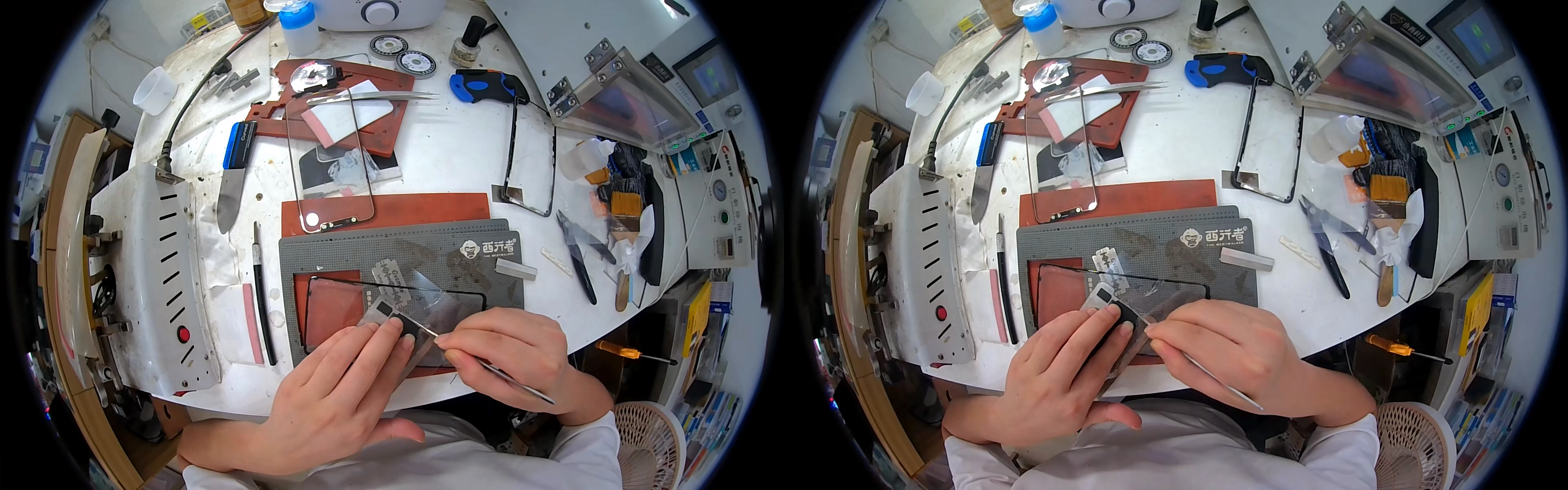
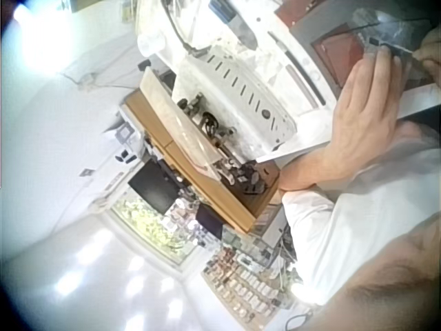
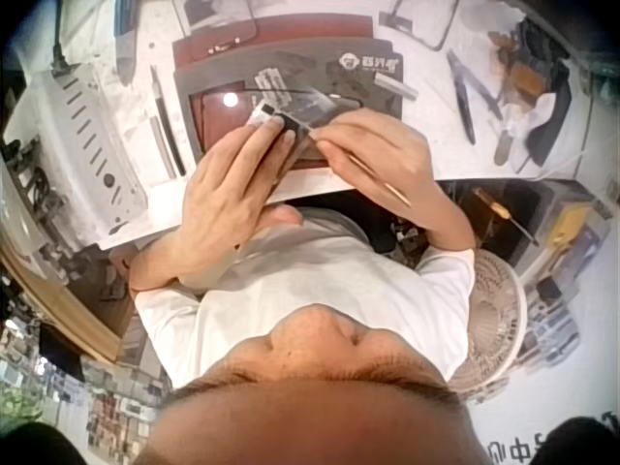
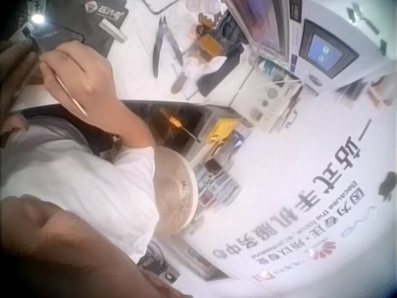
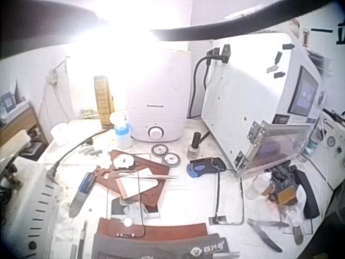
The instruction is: The person uses a metal spudger to carefully pry and separate a transparent film from a black rectangular electronic component. They repeatedly lift the film, inspect the edges, and scrape the surface to remove adhesive residue. The person handles the component with both hands, rotating it to access different sides while working on a cluttered workbench.
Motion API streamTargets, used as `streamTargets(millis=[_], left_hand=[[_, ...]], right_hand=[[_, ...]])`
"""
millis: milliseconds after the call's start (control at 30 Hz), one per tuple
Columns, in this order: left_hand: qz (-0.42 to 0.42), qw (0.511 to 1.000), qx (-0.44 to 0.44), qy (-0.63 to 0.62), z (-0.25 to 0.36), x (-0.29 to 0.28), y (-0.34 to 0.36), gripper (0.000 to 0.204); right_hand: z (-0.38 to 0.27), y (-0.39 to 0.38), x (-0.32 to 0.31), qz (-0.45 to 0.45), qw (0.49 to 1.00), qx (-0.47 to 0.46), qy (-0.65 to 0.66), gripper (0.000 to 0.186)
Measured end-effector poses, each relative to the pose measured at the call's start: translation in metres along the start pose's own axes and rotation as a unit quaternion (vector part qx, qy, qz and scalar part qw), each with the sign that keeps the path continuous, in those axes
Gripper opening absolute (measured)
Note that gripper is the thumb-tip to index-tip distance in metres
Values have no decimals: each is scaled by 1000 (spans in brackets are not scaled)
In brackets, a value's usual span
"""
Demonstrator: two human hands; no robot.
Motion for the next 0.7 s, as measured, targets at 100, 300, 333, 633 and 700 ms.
streamTargets(millis=[100,300,333,633,700], left_hand=[[6,1000,8,4,0,0,0,86],[-10,1000,-15,-8,1,-2,1,78],[-10,1000,-16,-8,1,-2,1,78],[-11,1000,-13,-9,1,-2,1,79],[-10,1000,-12,-8,0,-3,1,79]], right_hand=[[-1,0,-1,-3,1000,0,-3,23],[-2,0,-4,-10,1000,3,-6,22],[-2,0,-4,-11,1000,5,-6,22],[-5,2,-9,-31,999,25,-7,19],[-6,3,-10,-35,999,25,-7,18]])
Point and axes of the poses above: each hand's wrist, its own y-axis towards the middle knuckle, its own x-axis out of the palm, z = x × y, the point moved 7 cm from there along y, towards the middle knuckle, and after that the axes turned 1 degree about y, right-handed, at the moved point
